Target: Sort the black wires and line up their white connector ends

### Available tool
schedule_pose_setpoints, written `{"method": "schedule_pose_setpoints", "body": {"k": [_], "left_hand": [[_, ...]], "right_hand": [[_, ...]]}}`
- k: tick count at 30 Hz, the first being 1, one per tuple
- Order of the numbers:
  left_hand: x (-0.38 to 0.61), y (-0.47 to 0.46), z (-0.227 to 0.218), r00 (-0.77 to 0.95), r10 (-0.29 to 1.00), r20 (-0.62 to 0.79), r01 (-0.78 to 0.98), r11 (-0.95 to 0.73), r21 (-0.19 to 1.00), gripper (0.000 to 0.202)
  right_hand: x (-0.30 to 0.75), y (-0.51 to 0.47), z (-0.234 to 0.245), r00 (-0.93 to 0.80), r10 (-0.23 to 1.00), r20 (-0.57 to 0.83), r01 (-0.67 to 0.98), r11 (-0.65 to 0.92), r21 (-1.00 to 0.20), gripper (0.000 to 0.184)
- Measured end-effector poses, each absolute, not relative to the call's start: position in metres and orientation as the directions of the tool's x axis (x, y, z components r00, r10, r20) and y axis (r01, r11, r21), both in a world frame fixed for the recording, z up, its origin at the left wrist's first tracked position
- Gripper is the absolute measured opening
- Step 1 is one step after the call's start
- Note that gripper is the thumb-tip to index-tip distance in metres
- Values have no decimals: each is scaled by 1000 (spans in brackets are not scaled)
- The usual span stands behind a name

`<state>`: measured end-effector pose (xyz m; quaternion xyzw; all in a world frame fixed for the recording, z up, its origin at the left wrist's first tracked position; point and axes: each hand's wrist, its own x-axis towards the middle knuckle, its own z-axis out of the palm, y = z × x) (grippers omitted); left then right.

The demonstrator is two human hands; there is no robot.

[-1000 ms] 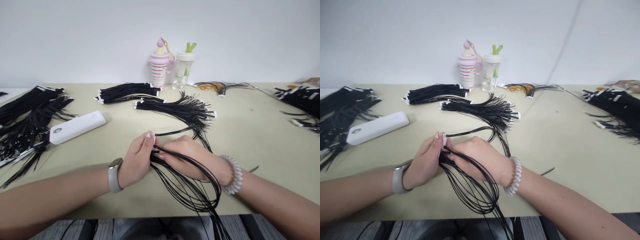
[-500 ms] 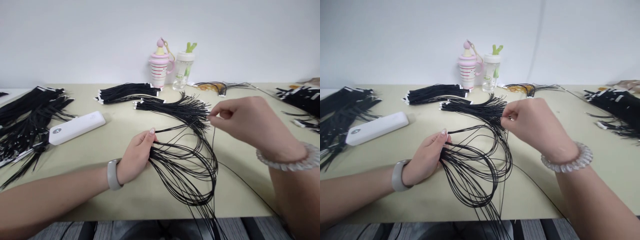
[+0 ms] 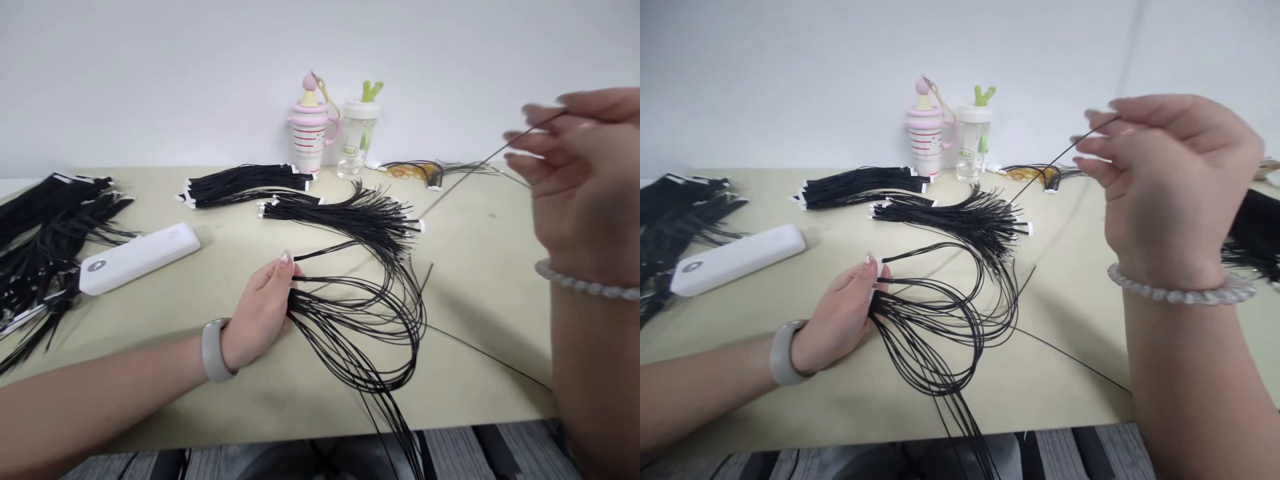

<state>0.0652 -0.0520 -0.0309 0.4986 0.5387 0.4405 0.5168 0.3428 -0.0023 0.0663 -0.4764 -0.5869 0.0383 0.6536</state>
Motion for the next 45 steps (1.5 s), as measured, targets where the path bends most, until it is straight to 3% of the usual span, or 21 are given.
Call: {"method": "schedule_pose_setpoints", "body": {"k": [3, 5, 7, 9, 13, 17, 26, 33, 41, 45], "left_hand": [[65, -52, -33, 13, 993, -121, 84, 120, 989, 40], [65, -52, -33, -3, 994, -107, 118, 107, 987, 39], [65, -53, -33, -10, 997, -78, 159, 79, 984, 39], [65, -53, -31, 5, 999, -46, 196, 44, 980, 38], [63, -53, -30, 62, 998, -12, 262, -4, 965, 37], [60, -51, -34, 154, 988, -26, 220, -9, 975, 36], [60, -52, -32, 232, 969, -82, 158, 45, 986, 39], [62, -53, -29, 247, 968, -37, 220, -19, 975, 41], [62, -55, -29, 240, 971, -1, 277, -67, 958, 39], [63, -54, -27, 232, 972, 46, 300, -116, 947, 38]], "right_hand": [[335, -6, 70, 410, 748, 522, 43, 556, -830, 29], [327, -11, 68, 448, 784, 430, 8, 477, -879, 29], [314, -16, 61, 423, 807, 412, 65, 427, -902, 37], [297, -22, 49, 257, 845, 470, 179, 436, -882, 41], [263, -36, 24, -197, 812, 549, 460, 571, -680, 8], [246, -43, 6, -428, 706, 565, 489, 706, -512, 14], [230, -43, -14, -295, 713, 636, 630, 646, -432, 8], [228, -47, -11, -382, 656, 651, 699, 666, -261, 14], [227, -49, -9, -440, 651, 618, 737, 655, -166, 18], [228, -51, -7, -431, 702, 567, 759, 622, -194, 16]]}}
